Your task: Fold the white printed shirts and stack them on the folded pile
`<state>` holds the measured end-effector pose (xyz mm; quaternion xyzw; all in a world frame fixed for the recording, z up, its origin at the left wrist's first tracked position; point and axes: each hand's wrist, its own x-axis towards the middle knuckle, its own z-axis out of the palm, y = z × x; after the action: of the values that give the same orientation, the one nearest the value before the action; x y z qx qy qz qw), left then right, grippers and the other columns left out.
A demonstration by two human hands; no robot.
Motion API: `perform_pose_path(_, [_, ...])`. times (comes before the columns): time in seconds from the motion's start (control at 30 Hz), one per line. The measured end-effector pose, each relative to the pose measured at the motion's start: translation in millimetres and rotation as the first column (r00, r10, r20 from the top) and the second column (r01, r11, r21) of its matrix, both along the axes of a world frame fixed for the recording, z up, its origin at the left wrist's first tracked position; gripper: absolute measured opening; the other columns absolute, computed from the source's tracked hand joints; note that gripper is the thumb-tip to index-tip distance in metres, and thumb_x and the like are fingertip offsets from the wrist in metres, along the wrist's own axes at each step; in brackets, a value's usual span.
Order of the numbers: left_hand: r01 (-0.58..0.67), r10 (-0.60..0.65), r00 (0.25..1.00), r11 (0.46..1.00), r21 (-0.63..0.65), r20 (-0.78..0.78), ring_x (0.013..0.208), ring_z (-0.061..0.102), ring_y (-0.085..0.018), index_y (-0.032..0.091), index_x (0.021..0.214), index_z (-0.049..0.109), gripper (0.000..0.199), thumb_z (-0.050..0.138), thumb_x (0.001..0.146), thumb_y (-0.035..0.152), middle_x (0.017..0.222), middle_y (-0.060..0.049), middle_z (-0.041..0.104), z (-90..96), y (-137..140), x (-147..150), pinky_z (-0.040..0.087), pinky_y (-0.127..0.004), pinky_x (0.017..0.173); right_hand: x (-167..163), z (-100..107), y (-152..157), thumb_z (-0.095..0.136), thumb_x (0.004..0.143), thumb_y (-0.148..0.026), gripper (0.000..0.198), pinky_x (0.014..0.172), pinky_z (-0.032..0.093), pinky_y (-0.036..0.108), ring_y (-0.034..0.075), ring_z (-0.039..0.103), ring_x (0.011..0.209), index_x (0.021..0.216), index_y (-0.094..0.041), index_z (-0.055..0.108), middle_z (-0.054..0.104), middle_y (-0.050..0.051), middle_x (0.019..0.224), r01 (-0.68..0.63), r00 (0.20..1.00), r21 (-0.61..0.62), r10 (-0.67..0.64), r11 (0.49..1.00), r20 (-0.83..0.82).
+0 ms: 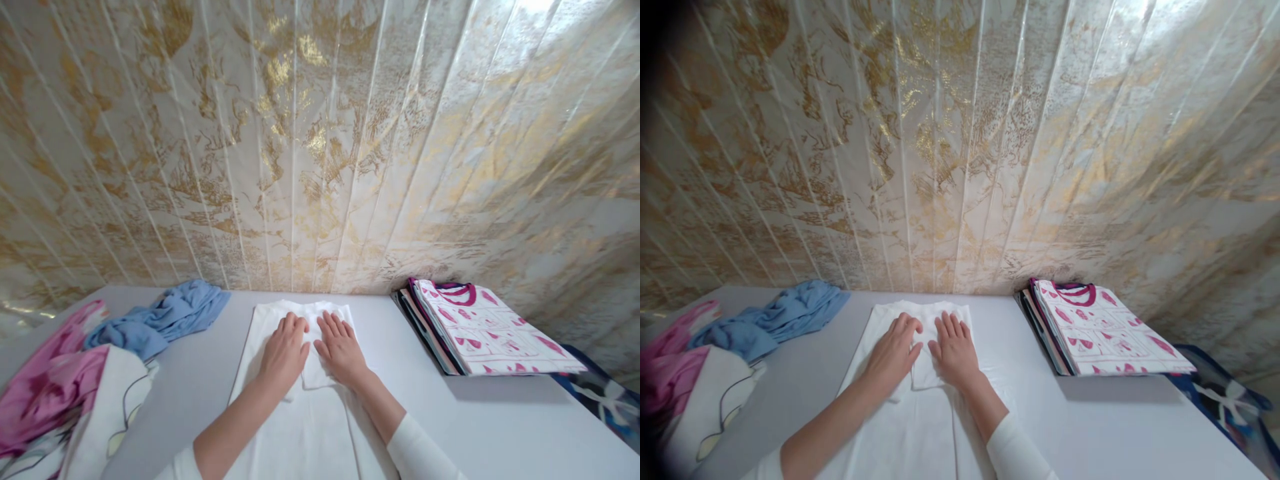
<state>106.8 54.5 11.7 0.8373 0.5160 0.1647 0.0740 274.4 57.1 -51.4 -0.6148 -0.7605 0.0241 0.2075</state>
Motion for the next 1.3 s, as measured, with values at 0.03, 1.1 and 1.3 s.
perform_pose_path(0.03, [0.078, -0.078, 0.997, 0.997, -0.006, 0.003, 0.105, 0.054, -0.021, 0.023, 0.098, 0.051, 0.018, 0.059, 0.084, 0.015, 0.110, -0.003, 0.055, 0.1, -11, 2, 0.044, -0.031, 0.089, 3, -2, 1, 0.041, 0.096, -0.034, 0.048, 0.114, 0.025, 0.049, 0.027, 0.030, 0.142, 0.141, -0.020, 0.046, 0.038, 0.009, 0.152, -0.014, 0.997, 0.010, 0.014, 1.000, -0.077])
perform_pose_path(1.1, [0.201, -0.203, 0.970, 0.979, -0.025, -0.132, 0.103, 0.054, -0.029, 0.016, 0.105, 0.057, 0.027, 0.046, 0.084, 0.002, 0.111, -0.009, 0.059, -18.4, -37, 31, 0.048, -0.045, 0.086, 13, -8, 37, 0.046, 0.093, -0.043, 0.058, 0.115, 0.026, 0.047, 0.028, 0.030, 0.142, 0.142, -0.013, 0.043, 0.036, 0.014, 0.152, -0.005, 0.996, 0.054, 0.010, 0.999, -0.092])
perform_pose_path(1.3, [0.304, -0.305, 0.952, 0.951, 0.051, -0.004, 0.111, 0.052, -0.026, 0.017, 0.110, 0.056, 0.038, 0.044, 0.080, -0.002, 0.124, -0.008, 0.057, -30.6, -38, 29, 0.042, -0.042, 0.093, 69, -2, 56, 0.032, 0.089, -0.016, 0.048, 0.108, 0.035, 0.043, 0.022, 0.044, 0.131, 0.132, -0.018, 0.052, 0.054, 0.010, 0.139, 0.060, 0.956, 0.121, -0.022, 0.991, -0.291])
